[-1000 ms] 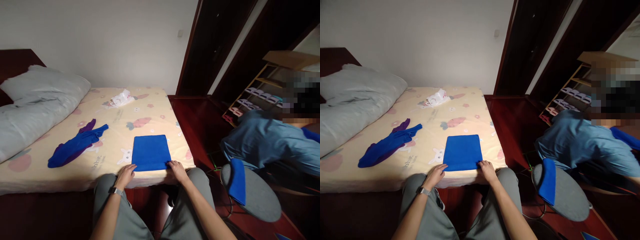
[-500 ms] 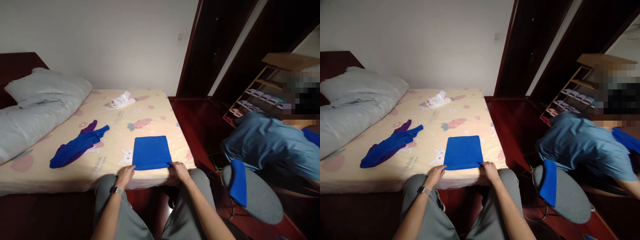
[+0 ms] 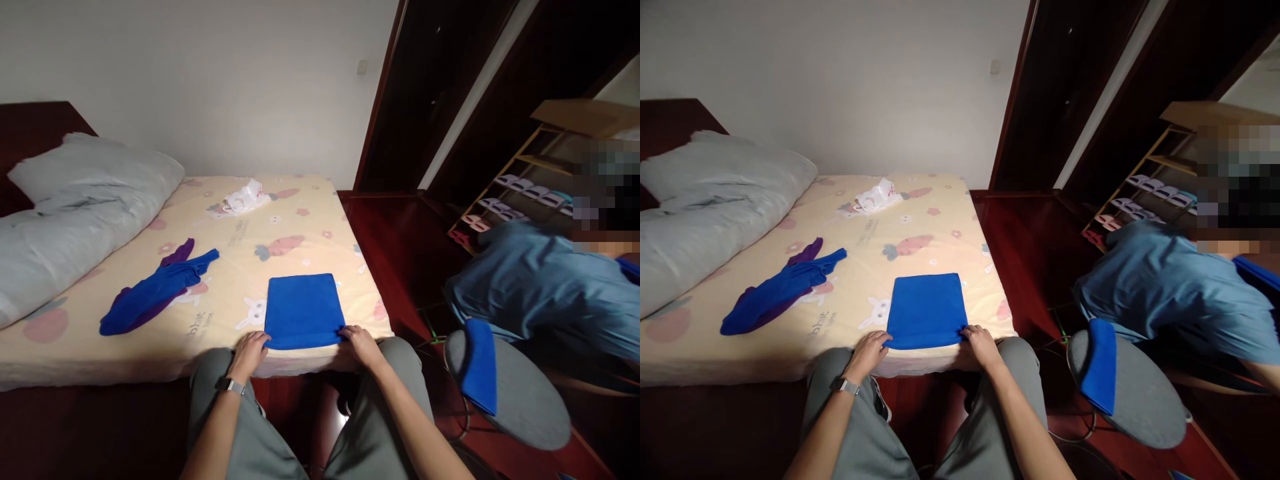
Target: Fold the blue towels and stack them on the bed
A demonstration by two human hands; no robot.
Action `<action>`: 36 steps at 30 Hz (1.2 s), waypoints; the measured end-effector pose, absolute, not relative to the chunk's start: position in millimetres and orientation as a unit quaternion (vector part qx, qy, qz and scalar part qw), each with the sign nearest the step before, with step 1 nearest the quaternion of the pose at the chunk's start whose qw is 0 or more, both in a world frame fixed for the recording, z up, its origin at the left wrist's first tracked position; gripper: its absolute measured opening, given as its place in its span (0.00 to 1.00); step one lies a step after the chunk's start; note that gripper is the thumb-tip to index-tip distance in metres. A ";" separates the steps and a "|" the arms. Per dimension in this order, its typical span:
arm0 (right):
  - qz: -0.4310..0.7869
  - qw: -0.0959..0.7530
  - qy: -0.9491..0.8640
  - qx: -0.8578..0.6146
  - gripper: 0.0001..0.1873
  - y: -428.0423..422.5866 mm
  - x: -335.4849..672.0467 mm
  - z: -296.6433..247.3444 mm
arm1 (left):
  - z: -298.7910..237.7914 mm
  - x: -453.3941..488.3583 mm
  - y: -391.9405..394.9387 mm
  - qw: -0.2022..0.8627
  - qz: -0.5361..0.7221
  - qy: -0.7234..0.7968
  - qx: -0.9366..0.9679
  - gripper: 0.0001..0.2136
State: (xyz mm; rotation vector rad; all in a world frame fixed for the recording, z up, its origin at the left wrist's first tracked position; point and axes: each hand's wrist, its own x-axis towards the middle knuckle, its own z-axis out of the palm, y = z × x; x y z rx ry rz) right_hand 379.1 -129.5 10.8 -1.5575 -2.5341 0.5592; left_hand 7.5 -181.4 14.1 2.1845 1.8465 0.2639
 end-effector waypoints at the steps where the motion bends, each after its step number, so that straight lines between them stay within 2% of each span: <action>1: 0.191 0.071 -0.828 -0.522 0.20 -128.9 379.6 9.6 | 13.4 6.4 -180.5 0.145 0.105 0.643 0.745 0.14; 6: 0.215 0.110 -0.781 -0.576 0.19 -122.0 379.3 1.7 | 7.6 4.5 -173.4 0.180 0.166 0.682 0.689 0.14; 12: 0.319 0.191 -0.671 -0.642 0.20 -108.0 378.2 -12.7 | -9.7 4.7 -165.6 0.176 0.205 0.743 0.612 0.15; 18: 0.333 0.220 -0.649 -0.647 0.19 -103.2 378.4 -23.9 | -18.9 5.5 -162.3 0.210 0.208 0.763 0.575 0.10; 23: 0.366 0.252 -0.644 -0.622 0.19 -106.0 378.7 -25.8 | -18.9 5.3 -161.6 0.221 0.204 0.770 0.563 0.10; 32: 0.300 0.172 -0.662 -0.665 0.20 -105.9 375.8 -18.7 | -9.4 6.7 -163.1 0.216 0.178 0.793 0.541 0.13; 36: 0.301 0.181 -0.644 -0.679 0.20 -107.1 373.6 -14.7 | -4.6 10.3 -163.5 0.195 0.159 0.799 0.546 0.12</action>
